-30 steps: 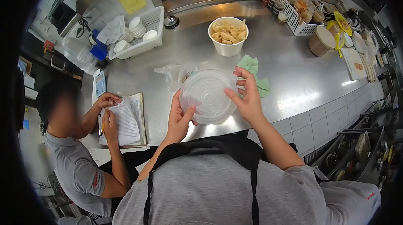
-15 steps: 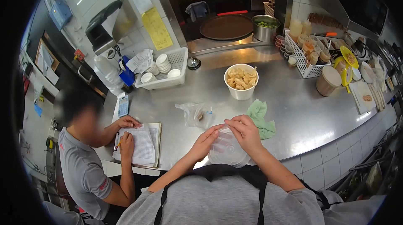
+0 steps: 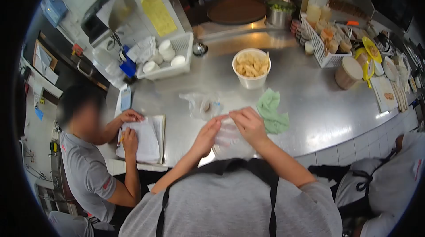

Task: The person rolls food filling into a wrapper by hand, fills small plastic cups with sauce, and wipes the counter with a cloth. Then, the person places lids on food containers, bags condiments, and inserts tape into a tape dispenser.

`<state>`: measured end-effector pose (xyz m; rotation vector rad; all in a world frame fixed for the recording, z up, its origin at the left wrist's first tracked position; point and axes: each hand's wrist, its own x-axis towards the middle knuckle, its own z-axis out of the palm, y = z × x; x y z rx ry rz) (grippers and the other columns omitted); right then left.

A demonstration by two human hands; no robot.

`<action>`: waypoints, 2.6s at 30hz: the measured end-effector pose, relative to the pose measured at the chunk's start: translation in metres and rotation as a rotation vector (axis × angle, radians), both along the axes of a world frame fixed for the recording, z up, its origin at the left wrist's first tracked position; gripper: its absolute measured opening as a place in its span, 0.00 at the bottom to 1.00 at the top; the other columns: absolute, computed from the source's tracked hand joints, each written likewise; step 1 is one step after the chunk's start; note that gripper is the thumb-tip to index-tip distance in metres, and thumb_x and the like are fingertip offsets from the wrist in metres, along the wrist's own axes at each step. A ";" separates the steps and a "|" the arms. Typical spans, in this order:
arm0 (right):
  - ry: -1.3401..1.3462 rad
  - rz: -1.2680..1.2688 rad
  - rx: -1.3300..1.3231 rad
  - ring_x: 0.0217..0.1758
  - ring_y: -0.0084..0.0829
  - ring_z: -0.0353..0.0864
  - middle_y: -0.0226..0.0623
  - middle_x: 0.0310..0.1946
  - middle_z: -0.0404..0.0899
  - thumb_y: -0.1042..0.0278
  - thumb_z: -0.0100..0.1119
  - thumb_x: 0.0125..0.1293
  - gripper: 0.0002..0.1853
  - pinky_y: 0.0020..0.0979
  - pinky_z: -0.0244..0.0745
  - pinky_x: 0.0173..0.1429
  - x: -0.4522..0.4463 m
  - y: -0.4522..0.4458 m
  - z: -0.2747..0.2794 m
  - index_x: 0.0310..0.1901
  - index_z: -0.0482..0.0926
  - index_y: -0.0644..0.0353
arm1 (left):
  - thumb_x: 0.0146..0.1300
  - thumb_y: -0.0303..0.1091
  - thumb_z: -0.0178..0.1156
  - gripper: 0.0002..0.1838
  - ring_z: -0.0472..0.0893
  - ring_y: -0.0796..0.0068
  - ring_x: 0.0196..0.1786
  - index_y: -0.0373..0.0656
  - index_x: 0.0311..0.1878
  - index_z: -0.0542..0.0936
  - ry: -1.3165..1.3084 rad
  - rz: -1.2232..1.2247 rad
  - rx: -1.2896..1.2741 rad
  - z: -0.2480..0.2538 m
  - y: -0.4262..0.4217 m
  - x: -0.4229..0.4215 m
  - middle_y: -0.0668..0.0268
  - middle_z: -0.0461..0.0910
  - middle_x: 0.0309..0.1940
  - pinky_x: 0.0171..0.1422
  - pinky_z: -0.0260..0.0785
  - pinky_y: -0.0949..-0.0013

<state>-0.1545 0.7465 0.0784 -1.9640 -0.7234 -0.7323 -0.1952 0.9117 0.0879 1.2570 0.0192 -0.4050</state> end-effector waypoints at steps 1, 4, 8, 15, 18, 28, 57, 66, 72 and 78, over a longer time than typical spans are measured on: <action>0.034 0.003 -0.006 0.33 0.33 0.77 0.33 0.29 0.78 0.78 0.61 0.51 0.08 0.30 0.73 0.35 -0.001 0.000 0.001 0.34 0.81 0.59 | 0.72 0.42 0.41 0.21 0.76 0.77 0.46 0.41 0.62 0.66 -0.040 0.025 0.006 -0.001 -0.001 -0.001 0.64 0.76 0.45 0.38 0.75 0.75; -0.014 0.019 0.064 0.33 0.33 0.77 0.34 0.29 0.78 0.79 0.61 0.50 0.08 0.30 0.73 0.35 0.001 0.000 0.004 0.34 0.81 0.60 | 0.72 0.41 0.41 0.20 0.75 0.78 0.46 0.40 0.61 0.66 -0.050 0.006 -0.012 0.010 -0.003 -0.004 0.64 0.75 0.45 0.38 0.74 0.76; -0.015 0.062 0.079 0.32 0.33 0.77 0.34 0.29 0.78 0.80 0.62 0.49 0.08 0.30 0.73 0.35 0.001 -0.002 0.003 0.33 0.81 0.60 | 0.72 0.40 0.40 0.20 0.78 0.74 0.47 0.41 0.62 0.64 -0.157 0.012 0.075 0.005 -0.003 -0.006 0.61 0.74 0.49 0.40 0.77 0.71; -0.080 0.097 0.114 0.33 0.33 0.78 0.35 0.29 0.78 0.83 0.62 0.46 0.10 0.29 0.74 0.35 -0.003 -0.002 0.005 0.32 0.81 0.62 | 0.72 0.40 0.42 0.17 0.72 0.83 0.43 0.39 0.55 0.70 -0.015 0.026 -0.026 0.025 -0.004 -0.007 0.68 0.74 0.40 0.49 0.65 0.80; -0.099 0.136 0.126 0.34 0.34 0.79 0.36 0.30 0.78 0.83 0.63 0.45 0.10 0.29 0.74 0.36 -0.004 0.000 0.006 0.32 0.81 0.62 | 0.71 0.45 0.44 0.15 0.69 0.87 0.33 0.43 0.38 0.71 -0.168 -0.081 0.154 0.019 0.008 0.013 0.73 0.72 0.30 0.32 0.63 0.82; -0.189 0.138 0.125 0.34 0.34 0.79 0.35 0.31 0.78 0.82 0.64 0.45 0.11 0.28 0.75 0.36 -0.005 0.003 0.012 0.33 0.81 0.62 | 0.69 0.51 0.46 0.18 0.67 0.91 0.22 0.46 0.36 0.73 0.064 -0.269 0.215 0.043 0.016 0.024 0.78 0.69 0.23 0.24 0.59 0.84; 0.484 0.672 -0.010 0.34 0.24 0.74 0.26 0.29 0.76 0.67 0.67 0.52 0.06 0.26 0.68 0.36 -0.006 -0.034 0.078 0.29 0.80 0.58 | 0.65 0.42 0.55 0.12 0.74 0.85 0.40 0.43 0.35 0.75 -0.071 -0.688 0.120 0.068 0.021 0.024 0.74 0.72 0.35 0.44 0.74 0.76; 0.424 0.707 0.062 0.36 0.24 0.74 0.26 0.30 0.78 0.69 0.67 0.51 0.05 0.25 0.69 0.39 -0.008 -0.030 0.075 0.30 0.81 0.56 | 0.57 0.43 0.64 0.19 0.75 0.84 0.39 0.40 0.44 0.78 0.007 -0.666 -0.083 0.043 0.019 0.025 0.72 0.77 0.37 0.44 0.69 0.78; 0.225 0.599 0.060 0.36 0.25 0.74 0.27 0.33 0.77 0.70 0.67 0.50 0.07 0.27 0.68 0.43 -0.011 -0.026 0.073 0.34 0.83 0.53 | 0.56 0.46 0.65 0.20 0.73 0.86 0.39 0.41 0.45 0.78 0.028 -0.584 -0.125 0.034 0.015 0.017 0.73 0.76 0.38 0.43 0.65 0.80; 0.047 0.412 0.040 0.36 0.26 0.75 0.26 0.32 0.76 0.70 0.67 0.50 0.08 0.31 0.67 0.47 -0.018 -0.026 0.064 0.33 0.83 0.52 | 0.66 0.37 0.55 0.09 0.75 0.87 0.37 0.43 0.42 0.75 -0.128 -0.414 -0.151 0.046 0.011 0.003 0.73 0.75 0.35 0.40 0.71 0.80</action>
